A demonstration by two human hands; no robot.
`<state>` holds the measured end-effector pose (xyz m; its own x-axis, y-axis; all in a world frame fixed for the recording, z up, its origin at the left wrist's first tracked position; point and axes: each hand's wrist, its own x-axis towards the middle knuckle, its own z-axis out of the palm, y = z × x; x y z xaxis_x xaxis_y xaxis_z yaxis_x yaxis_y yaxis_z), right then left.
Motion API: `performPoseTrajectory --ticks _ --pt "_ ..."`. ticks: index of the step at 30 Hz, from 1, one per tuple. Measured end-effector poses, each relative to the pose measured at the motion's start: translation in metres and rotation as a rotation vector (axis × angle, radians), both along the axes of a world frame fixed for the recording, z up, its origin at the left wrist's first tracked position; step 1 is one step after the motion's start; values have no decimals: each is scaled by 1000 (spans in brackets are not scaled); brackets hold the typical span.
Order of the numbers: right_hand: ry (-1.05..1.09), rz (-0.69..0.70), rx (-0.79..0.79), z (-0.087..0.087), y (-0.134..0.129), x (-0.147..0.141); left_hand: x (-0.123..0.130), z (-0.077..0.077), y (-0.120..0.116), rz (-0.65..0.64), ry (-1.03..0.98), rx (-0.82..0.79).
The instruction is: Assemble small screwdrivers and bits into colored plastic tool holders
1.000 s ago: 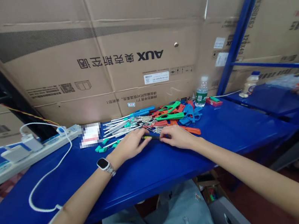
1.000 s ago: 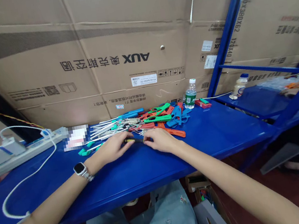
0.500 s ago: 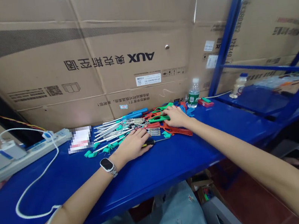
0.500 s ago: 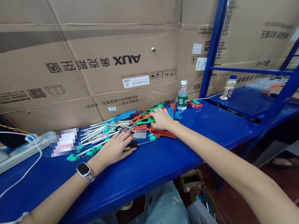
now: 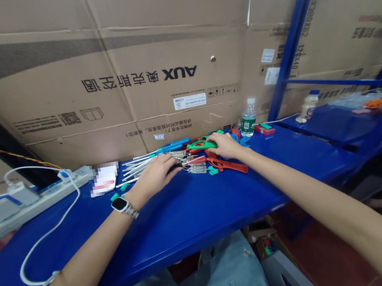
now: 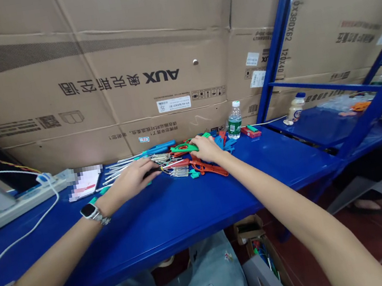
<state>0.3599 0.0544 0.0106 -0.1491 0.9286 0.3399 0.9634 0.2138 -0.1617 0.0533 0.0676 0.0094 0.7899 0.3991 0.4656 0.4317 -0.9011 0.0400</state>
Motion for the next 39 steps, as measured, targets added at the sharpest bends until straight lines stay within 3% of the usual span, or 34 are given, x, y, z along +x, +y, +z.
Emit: performPoseTrajectory --ticks 5,10,14,18,23,28,31,33,39 --pt "263 20 145 -12 -37 4 -4 25 29 152 -52 13" --pt "339 197 50 -29 -69 -15 57 37 71 130 115 -23" --pt "265 273 37 -36 -78 -34 111 27 85 74 259 -63" --pt "250 288 -7 -41 -80 -42 123 8 84 71 309 -89" --pt "242 277 -18 -42 -80 -43 97 7 67 113 192 -63" --pt "325 338 -19 -43 -76 -54 38 15 18 41 -265 -281" --pt "389 420 -35 -44 -71 -72 -5 2 -19 -37 -237 -391" --pt "406 486 -55 -44 -68 -89 -29 -11 -37 -1 -153 -382" --pt "468 605 -144 -44 -64 -131 -67 -41 -51 48 -116 -456"
